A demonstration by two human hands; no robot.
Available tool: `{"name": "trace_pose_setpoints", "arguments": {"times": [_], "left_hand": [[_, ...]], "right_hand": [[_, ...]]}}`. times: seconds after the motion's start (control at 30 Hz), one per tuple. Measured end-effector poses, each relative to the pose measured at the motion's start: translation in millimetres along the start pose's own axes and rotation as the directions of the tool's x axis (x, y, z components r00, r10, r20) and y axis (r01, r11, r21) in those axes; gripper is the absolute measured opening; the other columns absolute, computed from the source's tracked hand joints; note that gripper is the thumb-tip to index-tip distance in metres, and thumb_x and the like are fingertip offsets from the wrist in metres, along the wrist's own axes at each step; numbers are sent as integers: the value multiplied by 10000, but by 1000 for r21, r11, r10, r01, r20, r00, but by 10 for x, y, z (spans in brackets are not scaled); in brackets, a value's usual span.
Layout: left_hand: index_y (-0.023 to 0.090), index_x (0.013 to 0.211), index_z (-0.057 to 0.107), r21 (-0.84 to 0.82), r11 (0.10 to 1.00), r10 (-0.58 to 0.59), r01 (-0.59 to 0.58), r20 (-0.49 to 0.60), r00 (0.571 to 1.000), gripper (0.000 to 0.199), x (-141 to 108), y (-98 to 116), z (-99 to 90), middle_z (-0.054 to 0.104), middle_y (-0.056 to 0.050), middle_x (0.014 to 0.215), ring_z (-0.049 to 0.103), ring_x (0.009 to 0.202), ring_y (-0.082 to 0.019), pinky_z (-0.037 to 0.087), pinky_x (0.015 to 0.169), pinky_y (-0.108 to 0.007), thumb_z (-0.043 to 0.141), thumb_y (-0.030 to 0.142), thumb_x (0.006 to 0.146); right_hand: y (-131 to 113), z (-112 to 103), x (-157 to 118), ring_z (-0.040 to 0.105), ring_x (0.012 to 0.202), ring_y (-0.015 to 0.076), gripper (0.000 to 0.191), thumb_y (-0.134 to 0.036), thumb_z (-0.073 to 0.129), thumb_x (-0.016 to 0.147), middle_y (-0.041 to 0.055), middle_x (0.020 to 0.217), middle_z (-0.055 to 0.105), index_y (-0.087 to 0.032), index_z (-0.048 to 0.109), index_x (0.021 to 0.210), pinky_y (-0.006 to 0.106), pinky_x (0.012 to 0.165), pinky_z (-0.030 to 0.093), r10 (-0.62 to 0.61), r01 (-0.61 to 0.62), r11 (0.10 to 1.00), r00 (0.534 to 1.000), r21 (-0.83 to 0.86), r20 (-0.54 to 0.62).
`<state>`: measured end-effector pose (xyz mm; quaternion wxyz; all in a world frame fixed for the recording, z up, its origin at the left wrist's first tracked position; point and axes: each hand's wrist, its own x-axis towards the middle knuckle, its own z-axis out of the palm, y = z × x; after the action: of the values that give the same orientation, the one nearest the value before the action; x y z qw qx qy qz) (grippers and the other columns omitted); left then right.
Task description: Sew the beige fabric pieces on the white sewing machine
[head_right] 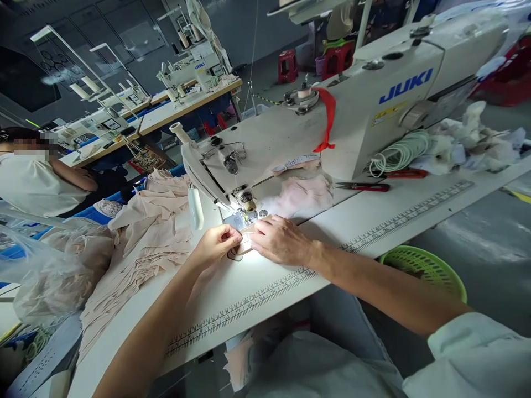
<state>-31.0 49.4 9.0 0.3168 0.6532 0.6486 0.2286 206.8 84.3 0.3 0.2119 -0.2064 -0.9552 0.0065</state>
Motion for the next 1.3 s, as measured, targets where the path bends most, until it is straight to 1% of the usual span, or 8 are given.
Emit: {"name": "trace_pose_setpoints", "arguments": {"times": [0.3, 0.4, 0.53, 0.6, 0.7, 0.83, 1.07, 1.3], "left_hand": [[212, 761, 645, 46, 998, -45, 44, 15, 999, 188, -13, 64, -4, 710, 6, 742, 643, 689, -162, 479, 633, -274, 600, 357, 872], [212, 808, 655, 240, 968, 98, -80, -67, 993, 143, -63, 110, -8, 726, -28, 815, 664, 745, -190, 509, 674, -310, 591, 298, 902], [206, 955, 678, 533, 740, 526, -411, -76, 847, 223, -258, 156, 61, 730, -113, 1054, 685, 955, -246, 573, 851, -410, 458, 199, 991], [204, 1087, 681, 587, 642, 631, -493, -40, 775, 276, -378, 140, 137, 724, -126, 1133, 683, 1055, -262, 584, 941, -448, 419, 168, 1006], [157, 1249, 650, 633, 575, 682, -519, -22, 731, 338, -498, 61, 259, 717, -158, 1191, 672, 1144, -286, 595, 1008, -463, 436, 145, 987], [139, 1317, 635, 662, 567, 658, -490, -6, 753, 397, -486, -34, 340, 706, -174, 1235, 662, 1194, -303, 603, 1030, -474, 431, 153, 976], [119, 1273, 661, 662, 596, 623, -454, -24, 782, 390, -209, -29, 294, 716, -175, 1208, 674, 1156, -305, 599, 1037, -465, 426, 169, 966], [152, 1308, 649, 633, 630, 597, -449, -26, 802, 409, -35, -43, 276, 717, -169, 1197, 663, 1161, -305, 617, 998, -466, 426, 188, 967]], "right_hand": [[-87, 17, 48, 442, 788, 192, 314, -269, 388, 1064, 73, 913, 612, -182, 684, 1010, 347, 744, 301, -42, 45, 992, 999, -119, 31], [-115, 19, 62, 443, 768, 190, 320, -266, 380, 1067, 69, 901, 611, -177, 674, 979, 353, 728, 303, -43, 50, 987, 998, -152, 48], [-128, 33, 75, 453, 776, 185, 304, -251, 407, 1058, 70, 898, 613, -169, 652, 898, 349, 722, 297, -69, 76, 986, 996, -149, 52], [-132, 40, 76, 462, 789, 186, 286, -252, 429, 1053, 70, 896, 613, -165, 643, 884, 347, 725, 295, -69, 75, 987, 997, -144, 42], [-148, 40, 75, 470, 799, 187, 256, -233, 441, 1046, 66, 896, 616, -162, 640, 902, 348, 739, 298, -47, 51, 988, 998, -144, 28], [-125, 25, 81, 480, 804, 189, 249, -244, 444, 1047, 74, 939, 634, -159, 663, 966, 346, 755, 304, -22, 26, 992, 999, -123, 28], [169, 30, 76, 496, 746, 186, 317, -235, 427, 1042, 86, 916, 649, -164, 730, 981, 354, 770, 326, 202, -214, 963, 975, -161, -89], [245, 56, 40, 515, 759, 190, 329, -247, 429, 1045, 89, 933, 659, -169, 748, 1036, 346, 776, 340, 229, -243, 962, 966, -126, -117]]}}
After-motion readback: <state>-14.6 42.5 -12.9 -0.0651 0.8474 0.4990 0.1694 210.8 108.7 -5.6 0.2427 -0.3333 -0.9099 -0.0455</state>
